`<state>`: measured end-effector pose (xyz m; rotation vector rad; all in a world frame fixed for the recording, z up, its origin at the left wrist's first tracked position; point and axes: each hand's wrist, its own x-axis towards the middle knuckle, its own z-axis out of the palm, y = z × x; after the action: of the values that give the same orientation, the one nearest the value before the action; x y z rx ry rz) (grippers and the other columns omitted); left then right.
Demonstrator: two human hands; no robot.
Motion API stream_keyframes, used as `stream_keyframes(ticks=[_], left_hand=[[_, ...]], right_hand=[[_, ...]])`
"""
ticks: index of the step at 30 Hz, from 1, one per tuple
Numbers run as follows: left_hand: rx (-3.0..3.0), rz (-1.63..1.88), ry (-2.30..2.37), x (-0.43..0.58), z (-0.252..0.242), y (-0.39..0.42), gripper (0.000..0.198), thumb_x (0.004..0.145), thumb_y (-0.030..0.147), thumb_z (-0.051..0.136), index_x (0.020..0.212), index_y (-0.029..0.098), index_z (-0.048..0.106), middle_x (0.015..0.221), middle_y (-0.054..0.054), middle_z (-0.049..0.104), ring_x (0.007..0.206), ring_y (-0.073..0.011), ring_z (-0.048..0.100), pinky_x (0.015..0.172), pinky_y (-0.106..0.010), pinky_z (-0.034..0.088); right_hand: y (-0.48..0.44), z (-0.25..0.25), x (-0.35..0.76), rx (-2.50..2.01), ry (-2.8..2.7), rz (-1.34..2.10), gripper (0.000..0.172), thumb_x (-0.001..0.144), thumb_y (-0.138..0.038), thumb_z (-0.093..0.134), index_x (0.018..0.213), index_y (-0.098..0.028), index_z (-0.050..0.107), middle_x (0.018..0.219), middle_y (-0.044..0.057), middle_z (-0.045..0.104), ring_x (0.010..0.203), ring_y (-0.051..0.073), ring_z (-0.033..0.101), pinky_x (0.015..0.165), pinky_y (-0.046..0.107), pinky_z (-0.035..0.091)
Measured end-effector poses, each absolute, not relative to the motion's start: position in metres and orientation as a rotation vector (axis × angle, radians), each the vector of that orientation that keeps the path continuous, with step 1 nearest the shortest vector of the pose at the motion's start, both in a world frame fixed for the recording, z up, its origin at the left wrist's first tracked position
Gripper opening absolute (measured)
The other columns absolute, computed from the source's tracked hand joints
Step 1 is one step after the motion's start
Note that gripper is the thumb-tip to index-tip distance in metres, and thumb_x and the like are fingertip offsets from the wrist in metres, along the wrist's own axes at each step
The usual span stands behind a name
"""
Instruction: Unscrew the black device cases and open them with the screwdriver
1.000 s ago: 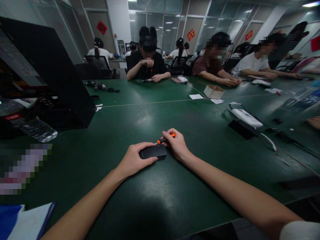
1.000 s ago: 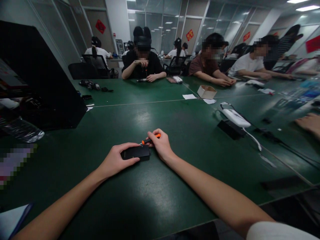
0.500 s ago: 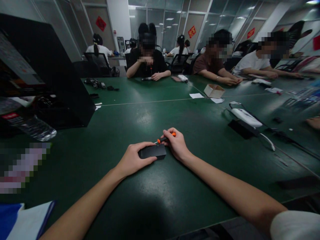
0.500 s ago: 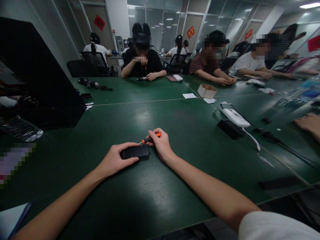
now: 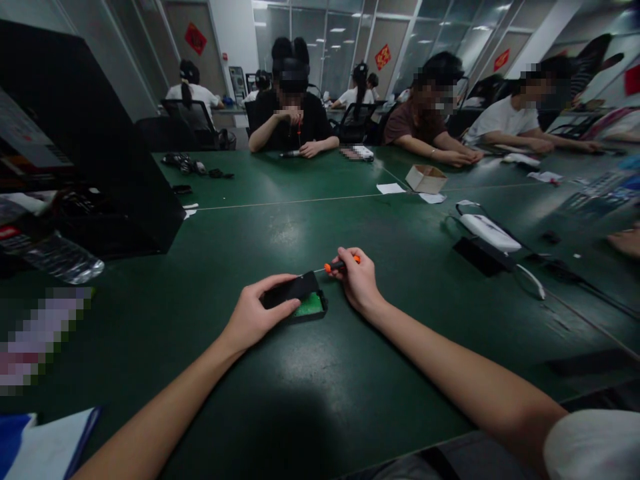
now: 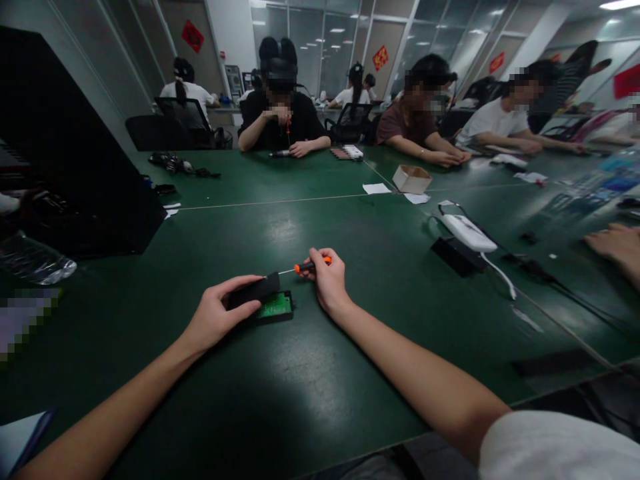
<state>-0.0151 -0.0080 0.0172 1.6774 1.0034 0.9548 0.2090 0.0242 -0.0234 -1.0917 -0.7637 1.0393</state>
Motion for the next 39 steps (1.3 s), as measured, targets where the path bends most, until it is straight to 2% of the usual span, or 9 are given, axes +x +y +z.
stream_keyframes(ticks=[2,4,8,13,18,27,34,39], left_hand=[[1.463,1.043,0.96,-0.015,0.014,-0.005,0.045,0.08,0.044,0.08,0.114,0.015,0.075,0.113,-0.012,0.077,0.107,-0.0304,0.071,0.095,-0.039,0.053],[1.259,1.116,0.924,-0.015,0.011,-0.001,0.047,0.084,0.052,0.075,0.107,0.012,0.075,0.104,-0.014,0.078,0.094,-0.027,0.073,0.087,-0.036,0.056],[0.987,1.178,0.872,-0.016,0.009,0.006,0.05,0.086,0.056,0.072,0.101,0.009,0.075,0.086,-0.01,0.077,0.068,-0.0166,0.067,0.071,-0.027,0.055],[0.845,1.199,0.81,-0.02,0.009,0.012,0.043,0.09,0.048,0.07,0.106,0.009,0.073,0.082,-0.009,0.074,0.063,-0.013,0.061,0.065,-0.022,0.052],[0.79,1.197,0.785,-0.021,0.009,0.014,0.037,0.092,0.043,0.068,0.109,0.01,0.072,0.088,-0.011,0.075,0.065,-0.0139,0.061,0.067,-0.024,0.053],[0.792,1.164,0.768,-0.022,0.01,0.014,0.033,0.096,0.039,0.063,0.113,0.011,0.07,0.097,-0.011,0.073,0.075,-0.016,0.065,0.07,-0.025,0.054],[0.839,1.13,0.775,-0.019,0.008,0.014,0.036,0.101,0.041,0.055,0.11,0.009,0.069,0.086,-0.009,0.071,0.062,-0.0118,0.057,0.063,-0.022,0.049],[0.877,1.117,0.777,-0.018,0.007,0.014,0.039,0.104,0.041,0.048,0.11,0.009,0.069,0.085,-0.009,0.071,0.061,-0.0118,0.057,0.064,-0.023,0.048]], right_hand=[[0.03,-0.026,0.214,-1.112,-0.81,1.005,0.042,0.076,-0.057,0.072,0.082,-0.022,0.051,0.073,-0.003,0.065,0.06,0.012,0.067,0.062,0.027,0.059],[0.032,-0.028,0.215,-1.138,-0.9,0.974,0.039,0.078,-0.056,0.07,0.084,-0.021,0.056,0.078,-0.001,0.067,0.067,0.014,0.069,0.07,0.032,0.06],[0.029,-0.025,0.212,-1.185,-1.2,0.9,0.025,0.073,-0.041,0.078,0.081,-0.019,0.069,0.081,0.002,0.07,0.078,0.017,0.066,0.081,0.034,0.054],[0.023,-0.021,0.208,-1.159,-1.501,0.81,0.009,0.077,-0.029,0.073,0.08,-0.021,0.071,0.087,0.002,0.071,0.086,0.018,0.065,0.086,0.034,0.049],[0.022,-0.024,0.21,-1.124,-1.64,0.75,0.003,0.081,-0.023,0.068,0.083,-0.021,0.07,0.093,0.003,0.071,0.092,0.019,0.065,0.09,0.035,0.048],[0.017,-0.017,0.207,-1.076,-1.827,0.748,0.012,0.09,-0.022,0.06,0.087,-0.021,0.072,0.093,0.004,0.073,0.09,0.018,0.067,0.085,0.034,0.049],[0.016,-0.015,0.204,-1.112,-1.782,0.739,0.016,0.091,-0.028,0.059,0.088,-0.021,0.074,0.088,0.003,0.074,0.083,0.019,0.067,0.079,0.033,0.048],[0.01,-0.011,0.205,-1.08,-1.752,0.707,0.03,0.098,-0.041,0.051,0.093,-0.02,0.072,0.091,0.004,0.073,0.087,0.019,0.066,0.08,0.033,0.048]])
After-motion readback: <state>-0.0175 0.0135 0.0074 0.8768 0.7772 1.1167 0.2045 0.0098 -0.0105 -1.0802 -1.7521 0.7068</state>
